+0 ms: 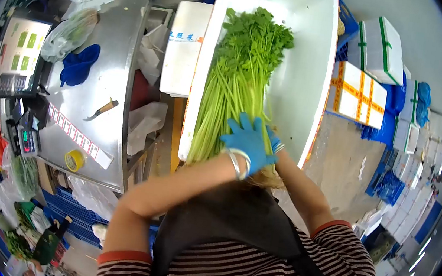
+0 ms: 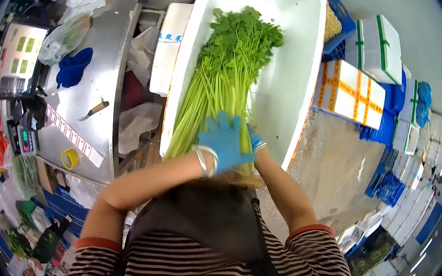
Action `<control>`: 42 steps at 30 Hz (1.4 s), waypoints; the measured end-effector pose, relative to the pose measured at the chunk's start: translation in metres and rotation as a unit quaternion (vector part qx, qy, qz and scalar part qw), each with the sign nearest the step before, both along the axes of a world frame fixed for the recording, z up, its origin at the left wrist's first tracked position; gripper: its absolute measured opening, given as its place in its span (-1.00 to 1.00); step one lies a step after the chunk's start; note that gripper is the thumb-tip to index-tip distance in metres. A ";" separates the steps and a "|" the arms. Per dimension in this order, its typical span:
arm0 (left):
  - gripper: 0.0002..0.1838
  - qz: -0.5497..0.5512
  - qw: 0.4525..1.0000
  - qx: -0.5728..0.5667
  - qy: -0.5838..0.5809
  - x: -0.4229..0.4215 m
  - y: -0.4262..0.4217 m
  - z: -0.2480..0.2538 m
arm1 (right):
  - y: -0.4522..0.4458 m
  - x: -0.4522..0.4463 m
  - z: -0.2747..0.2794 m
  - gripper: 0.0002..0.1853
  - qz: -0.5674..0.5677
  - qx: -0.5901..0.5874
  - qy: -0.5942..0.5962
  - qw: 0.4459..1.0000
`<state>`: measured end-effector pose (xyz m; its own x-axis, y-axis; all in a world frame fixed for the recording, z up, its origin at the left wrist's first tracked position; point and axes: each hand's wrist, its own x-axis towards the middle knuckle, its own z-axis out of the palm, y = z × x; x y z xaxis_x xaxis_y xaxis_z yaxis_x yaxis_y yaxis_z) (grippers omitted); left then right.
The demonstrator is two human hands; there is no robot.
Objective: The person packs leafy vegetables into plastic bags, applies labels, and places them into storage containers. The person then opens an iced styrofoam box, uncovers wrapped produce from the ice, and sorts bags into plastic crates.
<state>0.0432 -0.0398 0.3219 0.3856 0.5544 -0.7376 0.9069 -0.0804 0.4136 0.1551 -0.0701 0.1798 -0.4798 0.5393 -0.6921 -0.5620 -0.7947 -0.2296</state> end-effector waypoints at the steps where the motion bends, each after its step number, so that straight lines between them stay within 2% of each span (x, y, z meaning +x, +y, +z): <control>1: 0.19 0.000 1.000 0.025 0.004 0.007 -0.013 -0.003 | -0.006 0.014 -0.007 -0.51 0.004 -0.018 -0.026 0.999; 4: 0.14 0.005 0.996 0.093 0.005 0.018 -0.036 -0.006 | -0.023 0.066 -0.028 -0.53 0.030 -0.069 -0.128 0.989; 7: 0.10 -0.019 0.995 0.088 -0.048 -0.004 -0.025 -0.006 | -0.016 0.118 -0.039 -0.55 0.088 -0.031 -0.326 0.941; 8: 0.03 -0.032 0.996 0.056 -0.066 -0.014 -0.019 0.001 | -0.010 0.128 -0.043 -0.55 0.108 0.039 -0.418 0.901; 9: 0.01 -0.044 0.994 0.045 -0.092 -0.023 -0.016 0.005 | 0.002 0.129 -0.037 -0.54 0.102 0.180 -0.522 0.827; 10: -0.01 -0.055 0.991 0.034 -0.117 -0.032 -0.015 0.008 | 0.018 0.130 -0.028 -0.52 0.093 0.314 -0.607 0.724; 11: -0.03 -0.067 0.987 0.022 -0.143 -0.041 -0.016 0.009 | 0.046 0.113 0.019 -0.50 0.143 0.316 -0.654 0.672; 12: -0.15 -0.066 0.982 0.049 -0.171 -0.050 -0.021 0.009 | 0.068 0.099 0.046 -0.55 0.148 0.297 -0.619 0.712; 14: -0.23 -0.066 0.972 0.018 -0.223 -0.066 -0.017 0.019 | 0.105 0.069 0.069 -0.57 0.162 0.244 -0.482 0.826; 15: -0.27 -0.064 0.967 0.003 -0.247 -0.076 -0.013 0.026 | 0.115 0.058 0.058 -0.53 0.232 0.260 -0.503 0.791; 16: -0.49 -0.010 0.956 0.006 -0.294 -0.086 -0.013 0.034 | 0.124 0.049 0.045 -0.49 0.301 0.275 -0.520 0.751; 18: -0.59 0.043 0.949 -0.021 -0.310 -0.118 -0.011 0.042 | 0.136 0.037 0.007 -0.35 0.456 0.299 -0.582 0.603; 21: -0.72 0.185 0.935 -0.031 -0.302 -0.149 -0.014 0.046 | 0.146 0.030 -0.009 -0.32 0.503 0.332 -0.548 0.580; 22: -0.76 0.241 0.925 -0.029 -0.292 -0.157 -0.016 0.047 | 0.148 0.032 -0.004 -0.35 0.482 0.327 -0.554 0.595; 25: -0.73 0.387 0.873 -0.095 -0.280 -0.180 -0.028 0.036 | 0.144 0.047 0.033 -0.42 0.390 0.297 -0.493 0.719; 27: -0.70 0.409 0.876 -0.085 -0.242 -0.190 -0.035 0.030 | 0.137 0.060 0.077 -0.50 0.307 0.325 -0.445 0.776; 29: -0.67 0.432 0.867 -0.055 -0.241 -0.194 -0.044 0.015 | 0.124 0.065 0.140 -0.62 0.229 0.391 -0.420 0.787; 31: -0.62 0.449 0.853 -0.072 -0.257 -0.200 -0.060 -0.010 | 0.105 0.078 0.182 -0.72 0.151 0.408 -0.444 0.783; 33: -0.60 0.478 0.829 -0.105 -0.270 -0.201 -0.068 -0.023 | 0.084 0.076 0.220 -0.76 0.043 0.429 -0.519 0.738; 34: -0.60 0.497 0.816 -0.122 -0.268 -0.195 -0.066 -0.020 | 0.076 0.077 0.228 -0.75 0.024 0.477 -0.545 0.689; 35: -0.59 0.491 0.823 -0.089 -0.271 -0.191 -0.068 -0.024 | 0.067 0.080 0.233 -0.74 0.005 0.521 -0.568 0.637; 36: -0.57 0.483 0.830 -0.056 -0.274 -0.188 -0.072 -0.032 | 0.055 0.081 0.232 -0.74 0.013 0.544 -0.542 0.640; 37: -0.55 0.473 0.836 -0.024 -0.277 -0.182 -0.075 -0.034 | 0.047 0.078 0.231 -0.74 0.079 0.590 -0.557 0.579; 38: -0.42 0.472 0.841 0.028 -0.263 -0.172 -0.078 -0.030 | 0.033 0.072 0.219 -0.73 0.105 0.600 -0.550 0.571; 39: -0.37 0.439 0.852 0.073 -0.275 -0.160 -0.077 -0.022 | 0.019 0.064 0.215 -0.73 0.199 0.600 -0.580 0.514; 40: -0.32 0.404 0.860 0.117 -0.288 -0.148 -0.076 -0.014 | -0.001 0.057 0.194 -0.73 0.242 0.578 -0.569 0.533; 41: -0.27 0.369 0.866 0.160 -0.298 -0.140 -0.074 -0.008 | -0.020 0.051 0.171 -0.78 0.294 0.586 -0.583 0.481; 42: -0.18 0.286 0.909 0.184 -0.242 -0.137 -0.072 -0.006 | -0.041 0.052 0.144 -0.77 0.336 0.592 -0.561 0.471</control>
